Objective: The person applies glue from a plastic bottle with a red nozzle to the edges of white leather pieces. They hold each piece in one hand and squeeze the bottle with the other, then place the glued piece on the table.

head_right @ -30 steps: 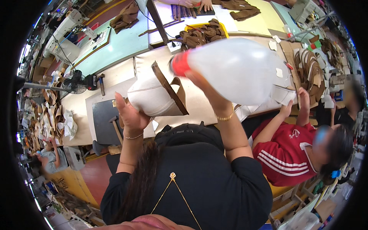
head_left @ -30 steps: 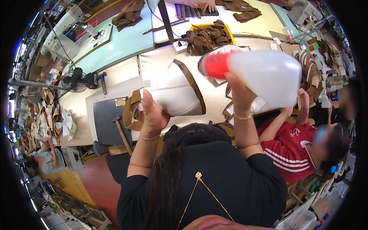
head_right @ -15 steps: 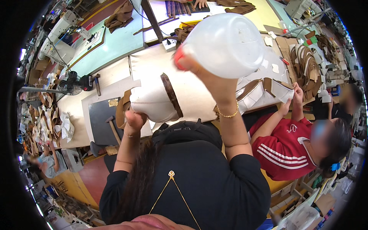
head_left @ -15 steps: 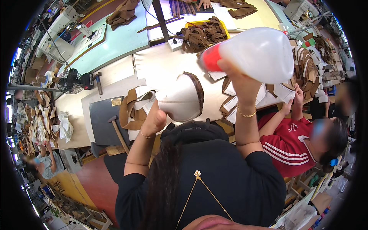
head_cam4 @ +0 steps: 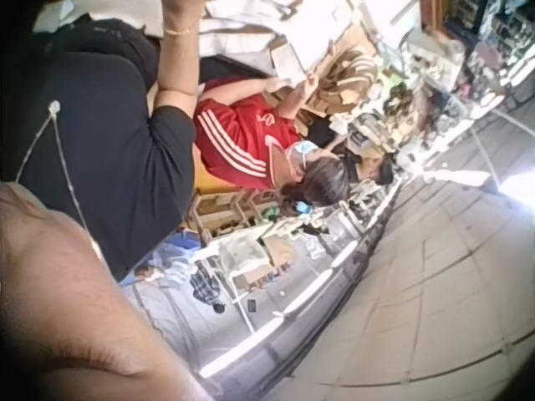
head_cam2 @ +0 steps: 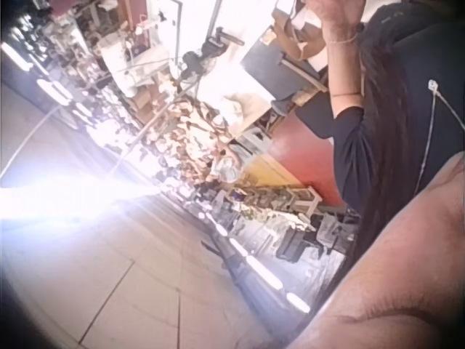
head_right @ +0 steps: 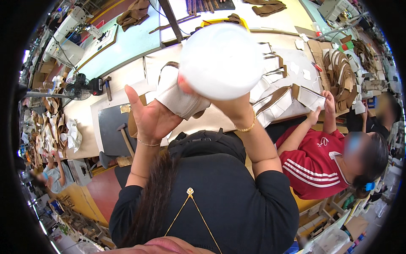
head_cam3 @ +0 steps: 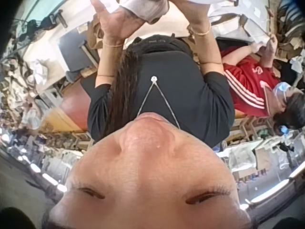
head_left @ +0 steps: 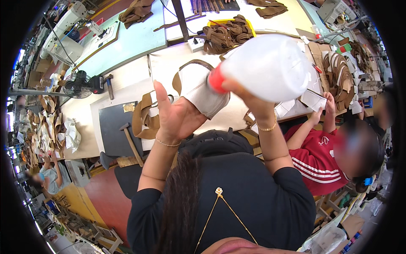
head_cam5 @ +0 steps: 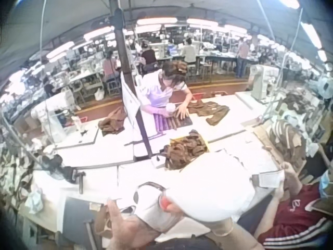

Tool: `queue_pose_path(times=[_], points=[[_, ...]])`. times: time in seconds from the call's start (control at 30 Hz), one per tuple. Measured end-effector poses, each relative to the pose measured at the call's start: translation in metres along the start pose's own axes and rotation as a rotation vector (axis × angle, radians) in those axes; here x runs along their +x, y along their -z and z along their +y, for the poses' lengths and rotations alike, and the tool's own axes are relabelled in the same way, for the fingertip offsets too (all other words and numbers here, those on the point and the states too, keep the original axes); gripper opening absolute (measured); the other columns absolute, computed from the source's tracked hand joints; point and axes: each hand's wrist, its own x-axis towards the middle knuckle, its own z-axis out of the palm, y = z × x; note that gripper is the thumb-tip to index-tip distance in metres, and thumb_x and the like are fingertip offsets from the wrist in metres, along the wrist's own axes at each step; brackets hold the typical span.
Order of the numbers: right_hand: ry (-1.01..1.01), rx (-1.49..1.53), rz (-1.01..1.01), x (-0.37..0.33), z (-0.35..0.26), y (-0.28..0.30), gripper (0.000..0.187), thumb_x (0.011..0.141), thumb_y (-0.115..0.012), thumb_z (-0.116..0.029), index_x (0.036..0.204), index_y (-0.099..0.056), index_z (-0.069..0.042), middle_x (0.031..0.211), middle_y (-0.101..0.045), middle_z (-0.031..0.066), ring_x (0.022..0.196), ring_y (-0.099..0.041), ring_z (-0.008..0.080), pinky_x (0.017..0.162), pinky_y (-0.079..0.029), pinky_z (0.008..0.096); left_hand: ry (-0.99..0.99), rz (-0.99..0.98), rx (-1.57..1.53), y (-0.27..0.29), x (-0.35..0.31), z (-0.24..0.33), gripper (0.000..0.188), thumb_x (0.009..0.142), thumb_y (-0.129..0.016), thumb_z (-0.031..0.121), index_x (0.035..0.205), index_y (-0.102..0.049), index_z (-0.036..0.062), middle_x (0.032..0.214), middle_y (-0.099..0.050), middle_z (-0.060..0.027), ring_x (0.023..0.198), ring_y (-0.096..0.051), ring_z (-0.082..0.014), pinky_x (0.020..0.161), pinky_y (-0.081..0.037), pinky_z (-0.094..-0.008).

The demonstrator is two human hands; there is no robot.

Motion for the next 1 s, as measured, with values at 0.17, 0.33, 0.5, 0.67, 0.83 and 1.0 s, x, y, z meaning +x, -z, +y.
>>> queue_pose_path(times=[0.17, 0.33, 0.5, 0.67, 0.83, 1.0], points=[[0.072, -0.088, 0.015, -0.005, 0.009, -0.007, 0.047, 0.065, -0.081, -0.021, 0.105, -0.06, -0.004, 0.102, -0.062, 0.0064, 0.095, -0.058, 0.0178, 0.083, -0.048, 0.0315, -0.004, -0.182, -0.185, 0.001, 0.007, 0.0, 0.125, 0.06, -0.012, 0.091, 0.14, -0.013, -0.0046, 0.145, -0.02, -0.0178, 0.134, -0.021, -0.0288, 0.109, -0.015, -0.0416], [-0.155, 0.056, -0.068, 0.009, -0.011, -0.002, 0.054, 0.061, -0.082, -0.026, 0.107, -0.061, -0.007, 0.106, -0.061, 0.0068, 0.1, -0.056, 0.0206, 0.088, -0.043, 0.0351, 0.018, -0.141, -0.221, -0.006, 0.009, 0.004, 0.124, 0.06, -0.015, 0.092, 0.14, -0.013, -0.0039, 0.145, -0.021, -0.0182, 0.132, -0.023, -0.0317, 0.108, -0.016, -0.0441], [0.197, -0.318, -0.088, -0.006, 0.014, -0.006, 0.047, 0.064, -0.081, -0.036, 0.1, -0.064, -0.011, 0.094, -0.064, 0.0014, 0.087, -0.06, 0.0151, 0.08, -0.048, 0.0318, -0.017, -0.295, -0.341, -0.001, 0.013, 0.007, 0.124, 0.06, -0.018, 0.092, 0.139, -0.016, -0.0051, 0.143, -0.024, -0.0197, 0.13, -0.027, -0.0319, 0.108, -0.018, -0.0444], [0.054, -0.303, -0.151, -0.02, -0.019, 0.015, 0.054, 0.062, -0.078, -0.047, 0.103, -0.063, -0.015, 0.096, -0.064, -0.0006, 0.09, -0.06, 0.0161, 0.086, -0.045, 0.0337, -0.036, -0.371, -0.416, -0.004, 0.016, 0.003, 0.125, 0.06, -0.018, 0.092, 0.138, -0.017, -0.0065, 0.142, -0.025, -0.0208, 0.13, -0.027, -0.032, 0.108, -0.017, -0.0435], [0.0, -0.245, -0.108, -0.022, -0.025, 0.02, 0.05, 0.063, -0.079, -0.042, 0.101, -0.064, -0.013, 0.097, -0.064, 0.0004, 0.092, -0.059, 0.0161, 0.085, -0.046, 0.0323, -0.036, -0.173, -0.324, -0.007, 0.02, -0.007, 0.124, 0.06, -0.018, 0.091, 0.138, -0.018, -0.0057, 0.142, -0.025, -0.0191, 0.131, -0.024, -0.0303, 0.11, -0.013, -0.0407], [-0.156, -0.063, 0.031, -0.016, -0.013, 0.033, 0.047, 0.064, -0.079, -0.038, 0.1, -0.064, -0.012, 0.098, -0.064, 0.0013, 0.093, -0.059, 0.0161, 0.084, -0.046, 0.031, -0.173, -0.088, -0.123, 0.0, 0.015, -0.008, 0.121, 0.062, -0.017, 0.09, 0.138, -0.019, -0.0047, 0.143, -0.027, -0.0129, 0.131, -0.025, -0.0271, 0.11, -0.013, -0.0372]])
